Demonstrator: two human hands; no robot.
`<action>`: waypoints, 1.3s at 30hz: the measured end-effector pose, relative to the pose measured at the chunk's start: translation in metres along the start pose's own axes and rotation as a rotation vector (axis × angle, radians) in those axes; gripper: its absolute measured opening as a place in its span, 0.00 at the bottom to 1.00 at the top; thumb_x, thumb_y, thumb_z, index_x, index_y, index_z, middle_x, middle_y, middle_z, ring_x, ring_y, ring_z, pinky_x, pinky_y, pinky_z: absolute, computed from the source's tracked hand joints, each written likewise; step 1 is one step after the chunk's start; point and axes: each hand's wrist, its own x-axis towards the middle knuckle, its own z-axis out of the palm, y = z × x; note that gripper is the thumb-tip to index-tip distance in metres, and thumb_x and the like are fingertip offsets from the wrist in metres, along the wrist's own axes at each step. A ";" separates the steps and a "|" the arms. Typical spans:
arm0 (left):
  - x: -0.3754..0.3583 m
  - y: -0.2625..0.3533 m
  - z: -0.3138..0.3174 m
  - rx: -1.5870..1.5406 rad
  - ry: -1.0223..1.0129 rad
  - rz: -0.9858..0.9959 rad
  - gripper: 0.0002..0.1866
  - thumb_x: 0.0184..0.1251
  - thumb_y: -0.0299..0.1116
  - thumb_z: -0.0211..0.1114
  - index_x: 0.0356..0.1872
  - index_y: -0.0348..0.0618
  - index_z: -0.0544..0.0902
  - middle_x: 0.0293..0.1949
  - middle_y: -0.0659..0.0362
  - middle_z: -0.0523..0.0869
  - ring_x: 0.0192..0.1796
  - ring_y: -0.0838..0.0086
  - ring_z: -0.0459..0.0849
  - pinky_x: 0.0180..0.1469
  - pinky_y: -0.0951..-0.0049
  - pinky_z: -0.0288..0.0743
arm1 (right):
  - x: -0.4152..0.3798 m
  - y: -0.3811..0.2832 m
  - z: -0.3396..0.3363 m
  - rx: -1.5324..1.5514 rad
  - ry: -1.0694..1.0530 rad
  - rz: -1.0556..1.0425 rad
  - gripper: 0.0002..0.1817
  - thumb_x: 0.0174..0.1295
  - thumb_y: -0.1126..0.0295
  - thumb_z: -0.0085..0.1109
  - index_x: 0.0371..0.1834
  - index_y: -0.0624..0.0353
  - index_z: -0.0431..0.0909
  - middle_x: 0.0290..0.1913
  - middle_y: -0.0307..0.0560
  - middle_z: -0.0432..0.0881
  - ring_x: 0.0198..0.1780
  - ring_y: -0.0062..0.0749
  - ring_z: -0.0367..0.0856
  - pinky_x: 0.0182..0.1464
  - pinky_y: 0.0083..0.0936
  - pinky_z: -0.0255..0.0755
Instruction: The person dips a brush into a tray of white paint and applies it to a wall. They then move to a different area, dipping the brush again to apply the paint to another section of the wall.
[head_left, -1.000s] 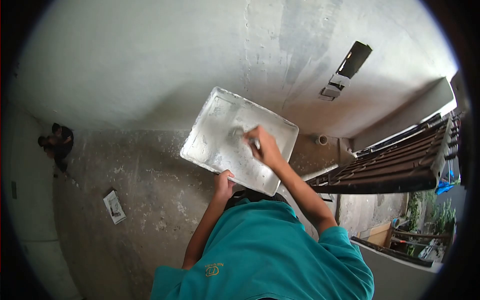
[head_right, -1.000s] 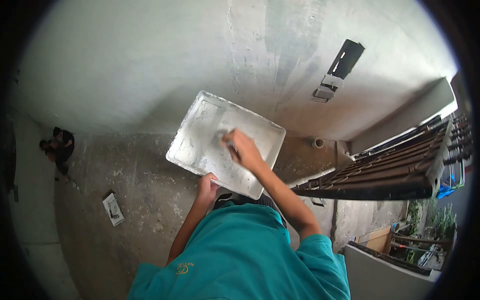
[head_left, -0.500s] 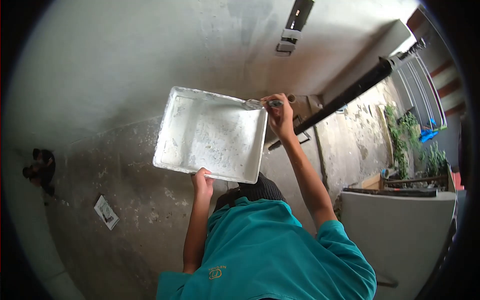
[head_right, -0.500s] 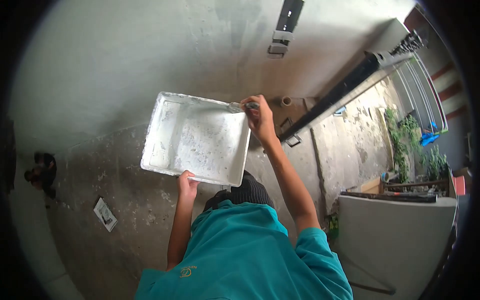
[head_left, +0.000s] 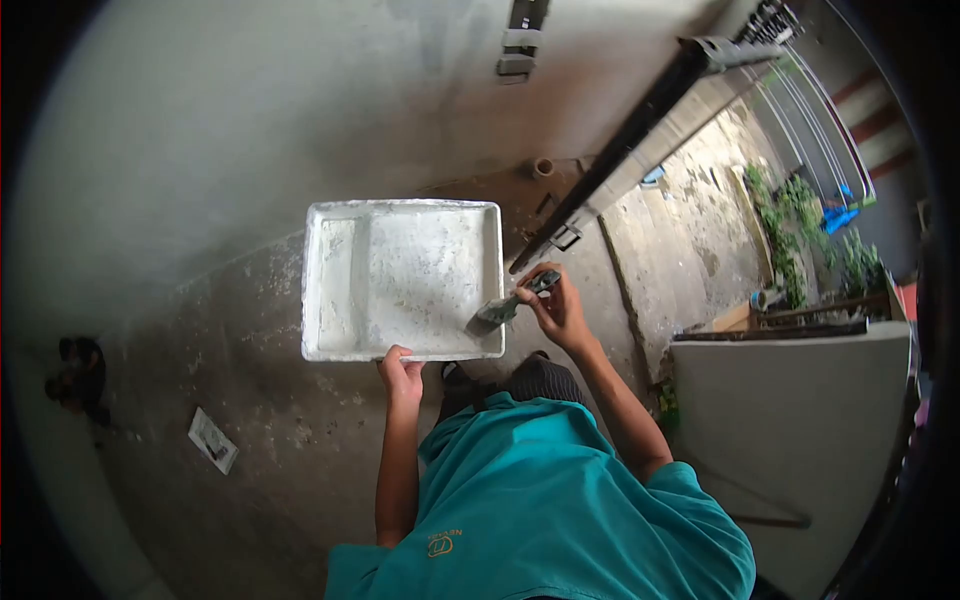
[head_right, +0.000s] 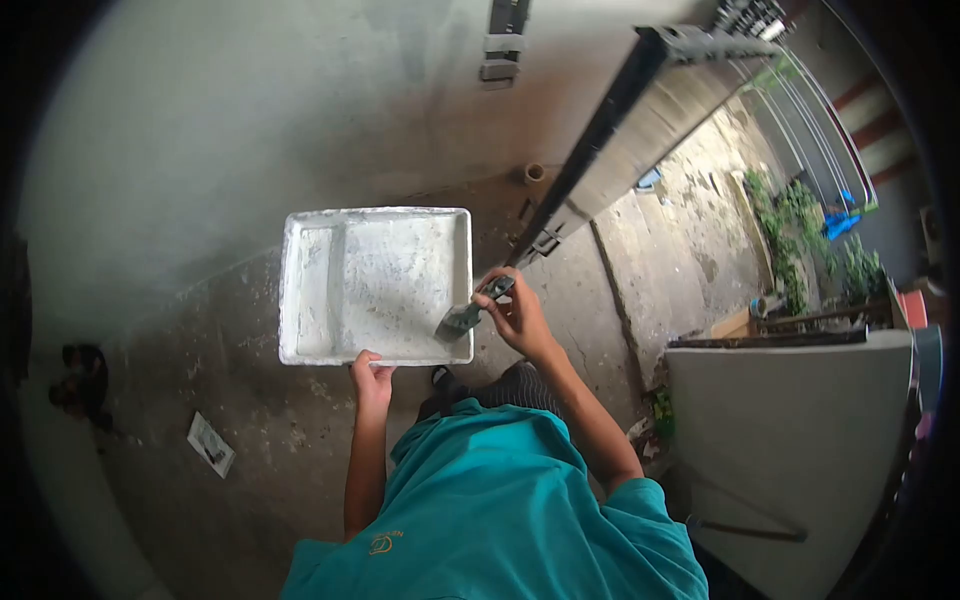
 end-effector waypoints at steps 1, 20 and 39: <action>0.000 -0.003 -0.001 -0.014 -0.002 -0.012 0.09 0.40 0.24 0.56 0.28 0.38 0.73 0.32 0.56 0.76 0.36 0.64 0.78 0.39 0.63 0.75 | 0.001 0.007 -0.004 -0.025 0.066 0.003 0.14 0.59 0.76 0.56 0.45 0.63 0.64 0.40 0.45 0.73 0.41 0.24 0.75 0.36 0.19 0.77; 0.073 0.043 -0.034 0.057 -0.049 -0.566 0.16 0.45 0.25 0.52 0.39 0.33 0.73 0.42 0.51 0.77 0.49 0.59 0.75 0.54 0.56 0.68 | 0.054 0.006 0.042 -0.126 0.602 0.210 0.11 0.59 0.81 0.53 0.43 0.62 0.65 0.36 0.46 0.74 0.40 0.28 0.78 0.41 0.25 0.75; 0.636 0.460 0.168 0.388 -1.020 -1.187 0.28 0.46 0.28 0.52 0.54 0.28 0.67 0.52 0.45 0.73 0.55 0.55 0.71 0.58 0.54 0.66 | 0.600 0.040 0.517 -0.809 1.444 0.162 0.13 0.57 0.67 0.59 0.40 0.59 0.68 0.31 0.41 0.75 0.30 0.21 0.74 0.33 0.22 0.70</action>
